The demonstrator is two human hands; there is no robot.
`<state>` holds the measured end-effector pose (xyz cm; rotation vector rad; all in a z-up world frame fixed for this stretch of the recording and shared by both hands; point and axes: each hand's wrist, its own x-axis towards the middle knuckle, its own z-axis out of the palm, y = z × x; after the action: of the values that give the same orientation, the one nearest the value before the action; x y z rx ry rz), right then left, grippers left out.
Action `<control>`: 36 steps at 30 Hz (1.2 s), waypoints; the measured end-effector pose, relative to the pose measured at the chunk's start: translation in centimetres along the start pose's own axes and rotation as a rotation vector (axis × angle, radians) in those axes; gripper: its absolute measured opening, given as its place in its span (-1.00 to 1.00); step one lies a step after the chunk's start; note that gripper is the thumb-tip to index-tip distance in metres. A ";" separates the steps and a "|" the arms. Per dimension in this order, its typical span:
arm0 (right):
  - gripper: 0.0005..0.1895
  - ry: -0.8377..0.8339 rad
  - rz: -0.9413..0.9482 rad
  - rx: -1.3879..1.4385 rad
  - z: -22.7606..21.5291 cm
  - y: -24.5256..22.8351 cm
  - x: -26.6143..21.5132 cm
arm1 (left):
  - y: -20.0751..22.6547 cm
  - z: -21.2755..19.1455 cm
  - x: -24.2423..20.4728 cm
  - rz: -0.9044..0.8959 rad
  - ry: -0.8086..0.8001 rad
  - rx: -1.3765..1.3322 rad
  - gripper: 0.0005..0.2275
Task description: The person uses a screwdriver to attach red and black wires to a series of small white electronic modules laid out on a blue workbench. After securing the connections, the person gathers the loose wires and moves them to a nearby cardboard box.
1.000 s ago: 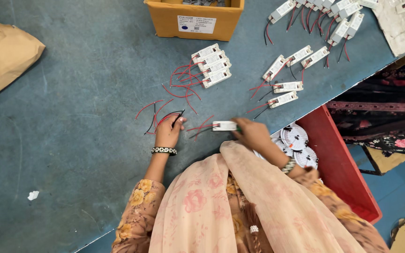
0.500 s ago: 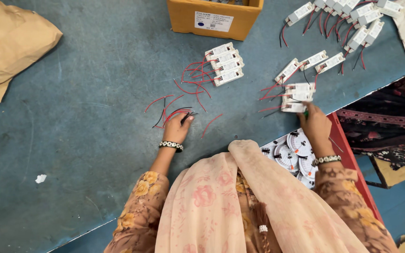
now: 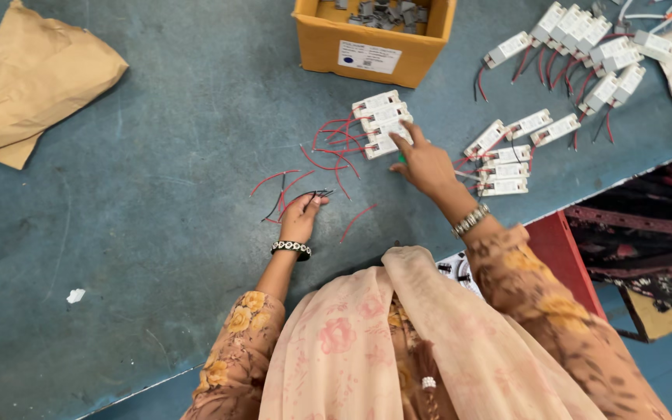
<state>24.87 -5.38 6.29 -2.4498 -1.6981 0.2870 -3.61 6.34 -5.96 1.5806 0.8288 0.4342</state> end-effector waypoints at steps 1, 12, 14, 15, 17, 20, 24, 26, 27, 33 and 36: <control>-0.15 -0.049 -0.009 -0.024 -0.1 -0.3 1.6 | 0.0 -0.1 0.0 0.095 0.012 -0.049 -0.73; 0.52 -0.435 -0.098 -0.232 -2.4 0.3 10.7 | 1.5 -2.9 -2.4 -0.471 -0.072 -0.454 -0.74; 0.49 -0.437 -0.104 -0.223 -2.4 0.7 9.7 | 1.5 -2.6 -2.7 -0.481 -0.093 -0.592 -0.76; 0.47 -0.437 -0.110 -0.217 -2.4 0.4 9.1 | 1.6 -2.3 -2.4 -0.477 -0.107 -0.676 -0.77; 0.47 -0.464 -0.072 -0.218 -2.5 -0.3 6.8 | 1.7 -1.7 -2.0 -0.455 -0.141 -0.754 -0.76; 0.48 -0.477 -0.033 -0.219 -2.5 -1.9 2.0 | 1.7 -0.7 -1.4 -0.406 -0.205 -0.694 -0.73; 0.32 -0.368 -0.054 -0.113 -2.2 -2.5 -3.7 | 1.8 1.7 -2.4 -0.241 -0.254 -0.306 -0.74; -0.21 0.047 -0.059 0.138 -2.8 -1.7 -6.0 | 2.1 2.7 -3.0 -0.034 -0.227 -0.098 -0.75; -0.47 0.260 -0.067 0.258 -3.2 -1.3 -6.8 | 2.3 2.9 -3.1 0.089 -0.194 -0.029 -0.77; -0.73 0.714 0.273 0.870 -5.0 1.1 -14.0 | 3.5 4.6 -3.6 -0.037 -0.202 -0.148 -0.83; -0.67 0.669 0.280 0.432 -3.2 0.4 -16.2 | 3.5 5.2 -3.5 -0.157 -0.229 -0.209 -0.85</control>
<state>20.41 -20.75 10.48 -2.1077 -0.9102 -0.1242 -1.46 0.22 -2.98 1.3326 0.7019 0.2141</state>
